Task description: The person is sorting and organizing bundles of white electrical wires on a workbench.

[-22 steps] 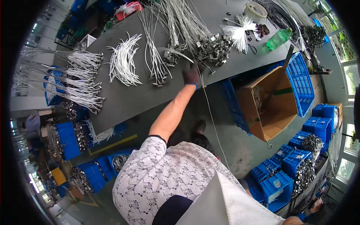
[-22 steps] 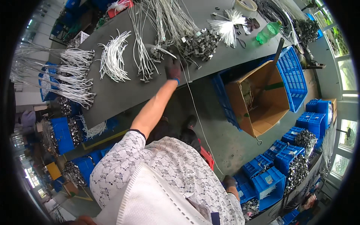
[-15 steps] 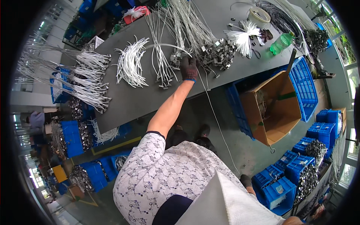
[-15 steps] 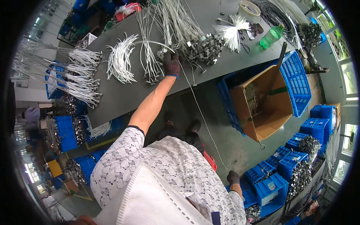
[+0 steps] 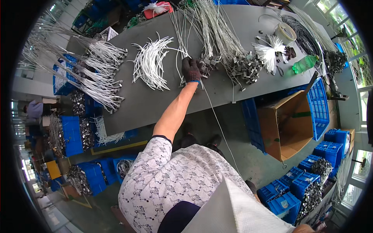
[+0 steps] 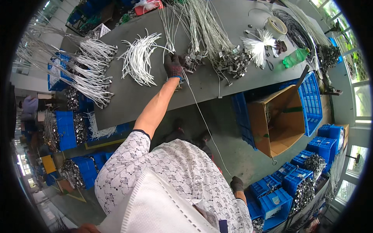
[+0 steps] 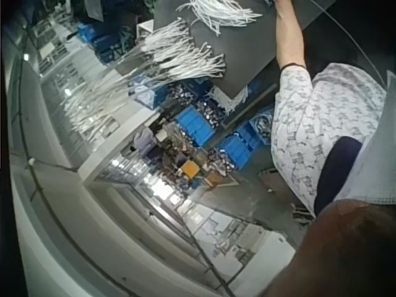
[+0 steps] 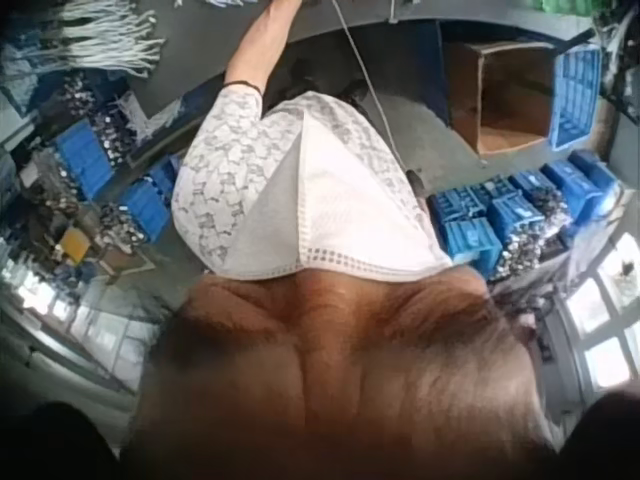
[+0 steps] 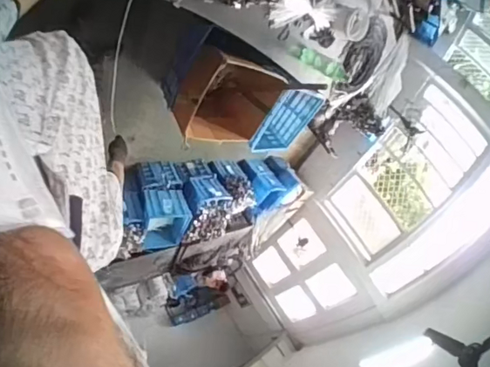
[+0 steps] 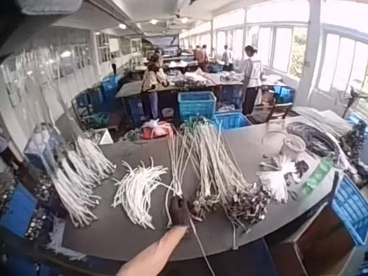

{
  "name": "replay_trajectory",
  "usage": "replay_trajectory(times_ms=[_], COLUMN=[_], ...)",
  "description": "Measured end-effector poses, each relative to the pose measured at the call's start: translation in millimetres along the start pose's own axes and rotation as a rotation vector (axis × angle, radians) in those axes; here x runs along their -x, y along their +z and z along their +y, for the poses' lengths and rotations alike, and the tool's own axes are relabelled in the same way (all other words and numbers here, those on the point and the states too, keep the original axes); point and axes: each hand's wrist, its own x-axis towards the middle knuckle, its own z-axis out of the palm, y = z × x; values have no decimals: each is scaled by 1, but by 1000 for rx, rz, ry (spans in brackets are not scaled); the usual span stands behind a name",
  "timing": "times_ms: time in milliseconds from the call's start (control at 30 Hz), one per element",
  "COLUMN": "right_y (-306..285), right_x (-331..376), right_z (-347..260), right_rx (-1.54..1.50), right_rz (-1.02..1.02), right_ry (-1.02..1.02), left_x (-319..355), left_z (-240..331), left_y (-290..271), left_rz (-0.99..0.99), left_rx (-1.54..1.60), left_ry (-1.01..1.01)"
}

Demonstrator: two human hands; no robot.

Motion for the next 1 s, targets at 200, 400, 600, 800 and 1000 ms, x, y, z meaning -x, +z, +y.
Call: replay_trajectory(times_ms=[200,400,600,800,1000], right_y=[8,6,5,-16,-29], right_x=[15,25,19,1,-23], right_z=[-45,-88,-80,-65,-38], right_rx=[15,-68,-85,-26,8], right_rz=[-5,1,4,-38,9], right_ry=[45,24,67,102,48], left_x=[-43,-69,-75,-69,-62], left_z=[-44,-55,-62,-75,-23], left_y=[-11,-20,-16,-1,10], left_rz=[20,-73,-238,-127,-80], left_rx=[-96,499,368,230,220], left_ry=[-87,-397,-466,-316,-342])
